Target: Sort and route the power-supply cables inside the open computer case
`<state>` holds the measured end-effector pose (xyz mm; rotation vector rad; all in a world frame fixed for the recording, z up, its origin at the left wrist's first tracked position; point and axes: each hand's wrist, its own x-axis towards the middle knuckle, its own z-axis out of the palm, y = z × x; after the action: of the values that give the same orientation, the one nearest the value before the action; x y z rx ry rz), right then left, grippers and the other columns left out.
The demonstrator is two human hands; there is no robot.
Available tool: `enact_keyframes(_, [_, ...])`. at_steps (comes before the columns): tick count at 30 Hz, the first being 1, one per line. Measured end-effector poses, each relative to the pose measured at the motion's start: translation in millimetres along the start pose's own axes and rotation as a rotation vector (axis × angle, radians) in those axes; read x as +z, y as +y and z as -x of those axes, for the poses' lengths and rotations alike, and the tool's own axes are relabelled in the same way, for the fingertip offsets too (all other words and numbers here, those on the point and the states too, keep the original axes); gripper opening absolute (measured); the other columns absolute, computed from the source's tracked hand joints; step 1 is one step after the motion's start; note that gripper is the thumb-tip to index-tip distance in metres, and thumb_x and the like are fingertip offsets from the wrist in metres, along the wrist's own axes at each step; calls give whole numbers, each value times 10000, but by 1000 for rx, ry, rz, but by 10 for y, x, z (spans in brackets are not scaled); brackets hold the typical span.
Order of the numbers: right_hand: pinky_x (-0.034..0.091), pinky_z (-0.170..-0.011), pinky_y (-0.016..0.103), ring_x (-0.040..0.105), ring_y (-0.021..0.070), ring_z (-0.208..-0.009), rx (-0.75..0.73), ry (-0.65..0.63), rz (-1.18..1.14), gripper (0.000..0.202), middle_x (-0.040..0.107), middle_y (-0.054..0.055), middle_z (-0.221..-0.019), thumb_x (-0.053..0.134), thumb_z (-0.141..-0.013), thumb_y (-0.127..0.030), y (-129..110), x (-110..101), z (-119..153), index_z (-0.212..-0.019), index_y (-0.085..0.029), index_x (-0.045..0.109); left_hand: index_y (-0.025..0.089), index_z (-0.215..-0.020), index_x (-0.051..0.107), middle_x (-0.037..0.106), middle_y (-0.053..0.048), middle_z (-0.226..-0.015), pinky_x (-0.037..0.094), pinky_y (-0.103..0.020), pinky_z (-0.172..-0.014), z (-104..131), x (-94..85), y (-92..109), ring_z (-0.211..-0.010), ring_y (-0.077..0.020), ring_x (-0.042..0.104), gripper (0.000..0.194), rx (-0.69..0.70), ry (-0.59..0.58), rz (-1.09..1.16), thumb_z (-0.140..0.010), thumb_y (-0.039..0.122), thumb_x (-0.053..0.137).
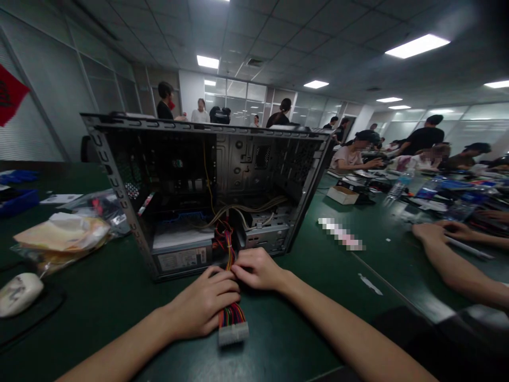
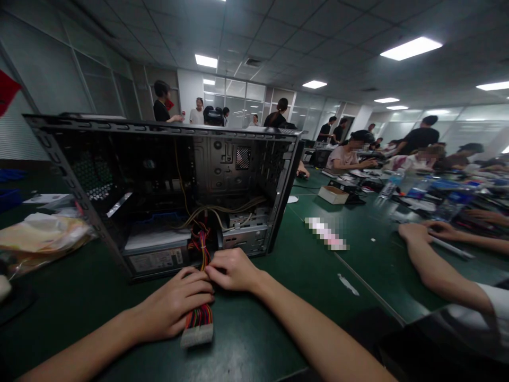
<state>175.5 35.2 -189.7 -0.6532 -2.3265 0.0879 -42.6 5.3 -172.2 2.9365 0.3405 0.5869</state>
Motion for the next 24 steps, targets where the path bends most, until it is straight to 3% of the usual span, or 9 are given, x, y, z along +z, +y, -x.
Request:
enact_keyframes(4, [381, -564, 229, 483, 108, -554, 17, 8, -46, 313, 547, 6, -609, 489, -953, -225, 14, -26, 13, -666, -165, 598, 183, -1108, 637, 725, -95, -1016, 336, -445, -1020, 5, -8, -36, -1108, -276, 572, 281, -5, -36, 40, -868, 119, 507])
enact_keyframes(8, [396, -582, 228, 493, 107, -561, 57, 44, -102, 300, 560, 5, -609, 501, -950, -219, -54, 7, 40, -675, -162, 604, 193, -1070, 681, 751, -85, -915, 390, -418, -983, 59, 11, -65, -1057, -267, 607, 209, 9, 27, 210, -918, 202, 538])
enact_keyframes(10, [414, -589, 223, 520, 110, -576, 74, 72, -153, 270, 592, 15, -639, 496, -951, -216, -134, 41, 46, -719, -159, 623, 179, -953, 704, 739, -77, -816, 468, -363, -886, 84, 48, -38, -932, -238, 649, 200, -80, 127, 388, -939, 245, 515])
enact_keyframes(12, [432, -599, 222, 551, 115, -596, 52, 77, -204, 241, 624, 28, -674, 490, -944, -203, -218, 71, 45, -757, -157, 634, 153, -842, 685, 708, -77, -754, 521, -296, -738, 99, 100, 7, -761, -192, 668, 293, -256, 240, 598, -968, 292, 460])
enact_keyframes(17, [442, -585, 227, 566, 124, -587, 26, 124, -245, 185, 633, 33, -669, 510, -918, -205, -327, 91, 34, -799, -155, 643, 127, -796, 597, 650, -49, -650, 513, -233, -568, 100, 190, 64, -554, -133, 622, 420, -579, 366, 1012, -958, 488, 458])
enact_keyframes(24, [444, -572, 226, 571, 124, -573, 69, 157, -252, 168, 650, 35, -673, 517, -912, -224, -388, 110, 18, -826, -155, 645, 117, -726, 594, 607, -30, -561, 428, -205, -478, 97, 206, 73, -447, -94, 517, 497, -648, 376, 995, -924, 560, 484])
